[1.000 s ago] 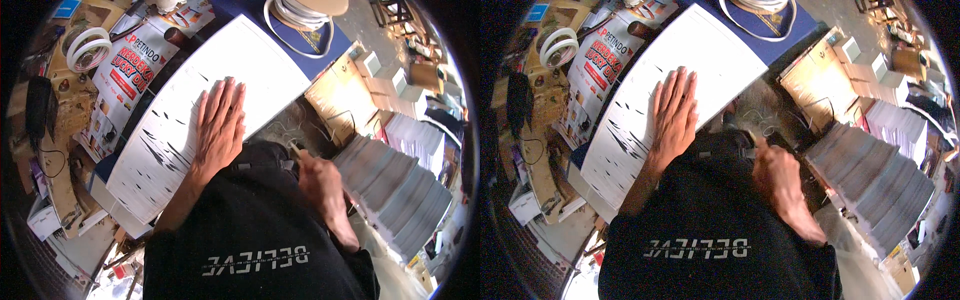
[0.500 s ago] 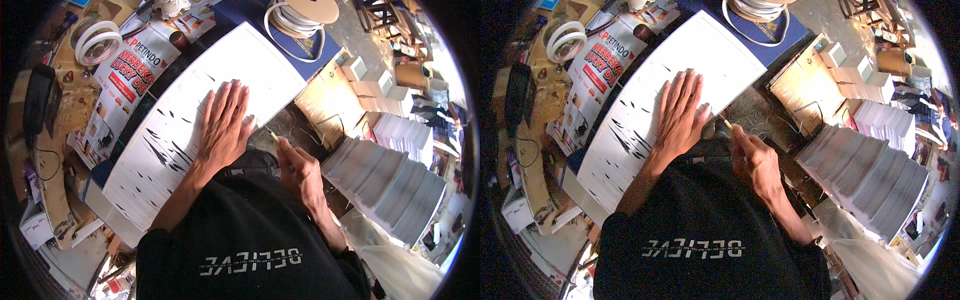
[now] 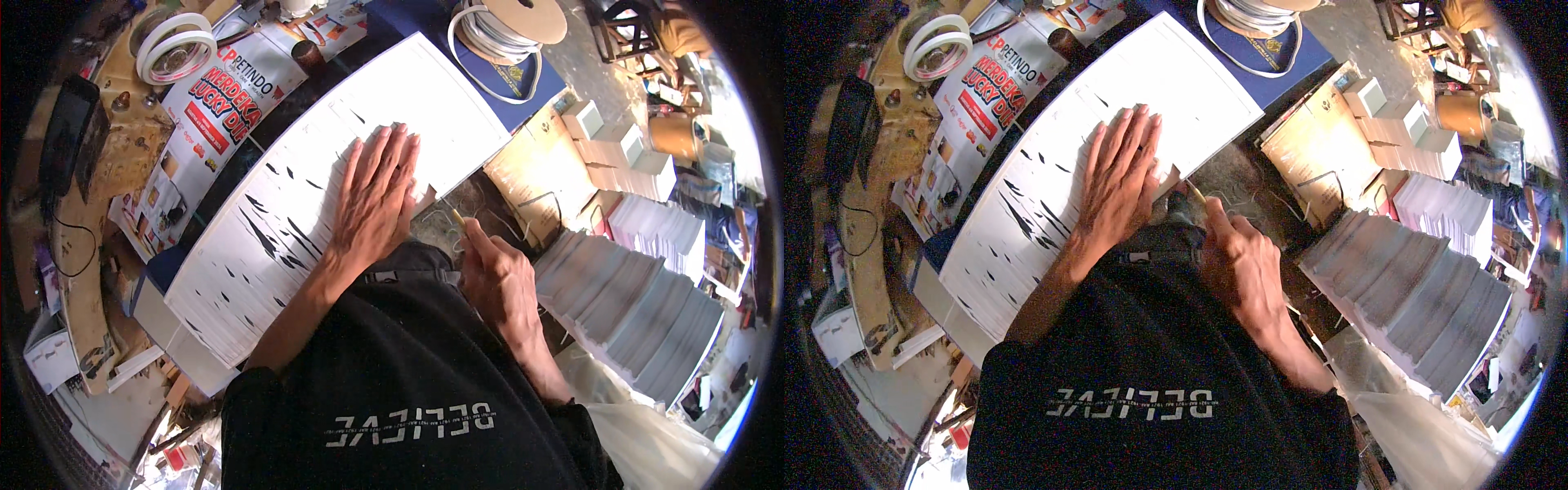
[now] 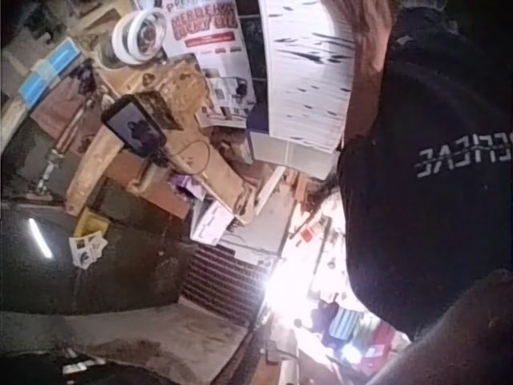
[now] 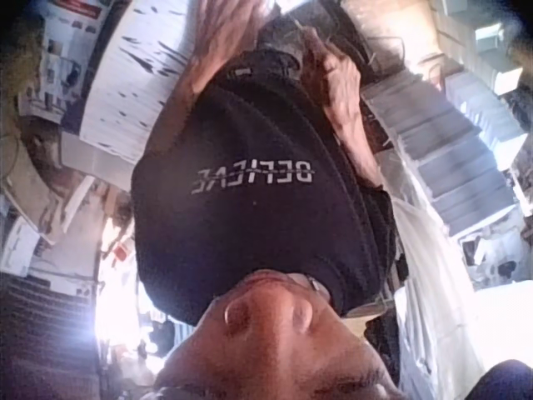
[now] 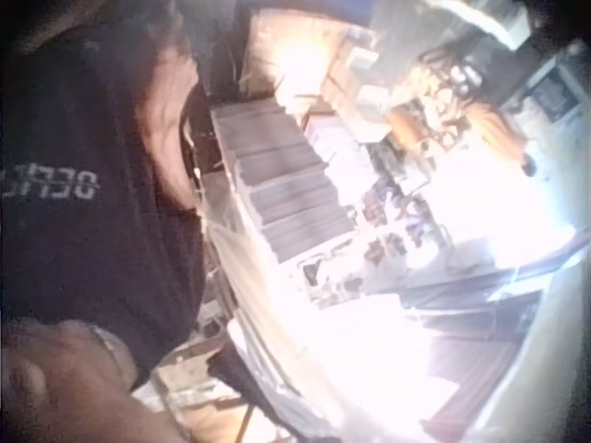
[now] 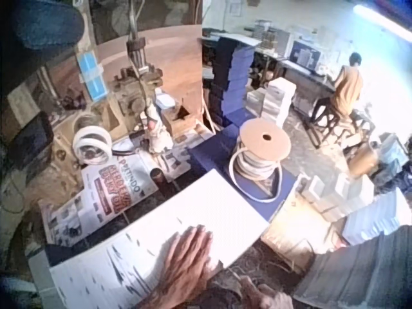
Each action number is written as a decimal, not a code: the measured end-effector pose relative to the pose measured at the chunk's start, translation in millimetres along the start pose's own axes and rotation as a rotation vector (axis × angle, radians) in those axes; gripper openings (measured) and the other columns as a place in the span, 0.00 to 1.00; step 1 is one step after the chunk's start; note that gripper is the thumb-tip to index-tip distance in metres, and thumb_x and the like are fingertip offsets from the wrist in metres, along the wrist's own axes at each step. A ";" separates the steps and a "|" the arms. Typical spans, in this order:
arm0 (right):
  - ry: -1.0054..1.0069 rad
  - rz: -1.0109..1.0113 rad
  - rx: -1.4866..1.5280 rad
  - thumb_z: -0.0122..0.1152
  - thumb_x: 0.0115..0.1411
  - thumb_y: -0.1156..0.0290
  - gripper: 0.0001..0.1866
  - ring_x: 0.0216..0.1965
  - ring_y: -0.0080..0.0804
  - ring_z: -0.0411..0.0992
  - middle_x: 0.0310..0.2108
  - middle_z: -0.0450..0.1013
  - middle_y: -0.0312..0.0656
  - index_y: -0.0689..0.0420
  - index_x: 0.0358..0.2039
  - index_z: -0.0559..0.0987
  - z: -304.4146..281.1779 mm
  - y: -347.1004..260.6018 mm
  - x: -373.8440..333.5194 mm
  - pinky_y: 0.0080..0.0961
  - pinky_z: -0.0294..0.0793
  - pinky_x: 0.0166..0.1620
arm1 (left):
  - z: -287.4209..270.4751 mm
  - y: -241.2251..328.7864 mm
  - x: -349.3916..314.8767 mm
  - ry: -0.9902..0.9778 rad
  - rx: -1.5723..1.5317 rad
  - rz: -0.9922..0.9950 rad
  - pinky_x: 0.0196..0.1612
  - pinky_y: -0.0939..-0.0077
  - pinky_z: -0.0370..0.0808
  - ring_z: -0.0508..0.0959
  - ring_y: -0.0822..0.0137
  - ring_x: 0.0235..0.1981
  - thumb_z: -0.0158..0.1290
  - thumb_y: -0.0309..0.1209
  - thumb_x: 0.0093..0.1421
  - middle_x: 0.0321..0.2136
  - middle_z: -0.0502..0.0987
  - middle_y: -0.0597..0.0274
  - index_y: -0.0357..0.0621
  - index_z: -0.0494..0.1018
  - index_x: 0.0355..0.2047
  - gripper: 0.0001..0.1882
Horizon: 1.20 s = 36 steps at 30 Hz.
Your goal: The person aligns a stack of white paper sheets by hand, uses a hand tool to score or press along the edge of the stack, and secures the bundle using white adhesive tape from a dispenser.
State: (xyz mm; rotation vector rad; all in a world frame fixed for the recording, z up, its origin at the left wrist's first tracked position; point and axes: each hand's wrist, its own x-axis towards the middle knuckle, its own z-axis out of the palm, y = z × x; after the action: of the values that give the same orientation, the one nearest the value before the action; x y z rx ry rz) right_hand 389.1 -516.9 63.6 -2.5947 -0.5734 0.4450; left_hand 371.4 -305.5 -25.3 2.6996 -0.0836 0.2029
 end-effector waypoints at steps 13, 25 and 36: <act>-0.219 0.251 -0.124 0.60 0.68 0.69 0.09 0.34 0.57 0.83 0.33 0.81 0.57 0.59 0.44 0.82 -27.4 11.3 -19.2 0.44 0.82 0.36 | -1.5 -5.8 -13.0 -0.002 -0.024 -0.005 0.79 0.44 0.40 0.48 0.53 0.79 0.45 0.38 0.73 0.78 0.51 0.51 0.41 0.51 0.78 0.36; 0.071 -0.044 0.168 0.62 0.68 0.74 0.15 0.22 0.49 0.75 0.24 0.73 0.49 0.54 0.55 0.81 16.8 4.4 -16.7 0.44 0.72 0.27 | -4.3 -5.0 -14.2 -0.002 -0.011 -0.004 0.78 0.46 0.43 0.51 0.52 0.78 0.49 0.44 0.73 0.77 0.53 0.50 0.39 0.53 0.76 0.38; 0.006 -0.006 -0.021 0.55 0.69 0.74 0.15 0.27 0.59 0.78 0.27 0.76 0.54 0.54 0.55 0.76 6.9 -15.4 -7.7 0.52 0.75 0.28 | 1.5 -7.0 -15.9 -0.038 0.041 -0.023 0.79 0.45 0.40 0.49 0.54 0.79 0.41 0.42 0.73 0.78 0.52 0.51 0.41 0.52 0.77 0.36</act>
State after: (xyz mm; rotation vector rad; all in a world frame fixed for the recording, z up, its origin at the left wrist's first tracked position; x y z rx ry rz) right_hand 374.8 -505.5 66.8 -2.6124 -0.5866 0.4318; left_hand 356.6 -299.4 -32.1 2.7443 -0.0597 0.1481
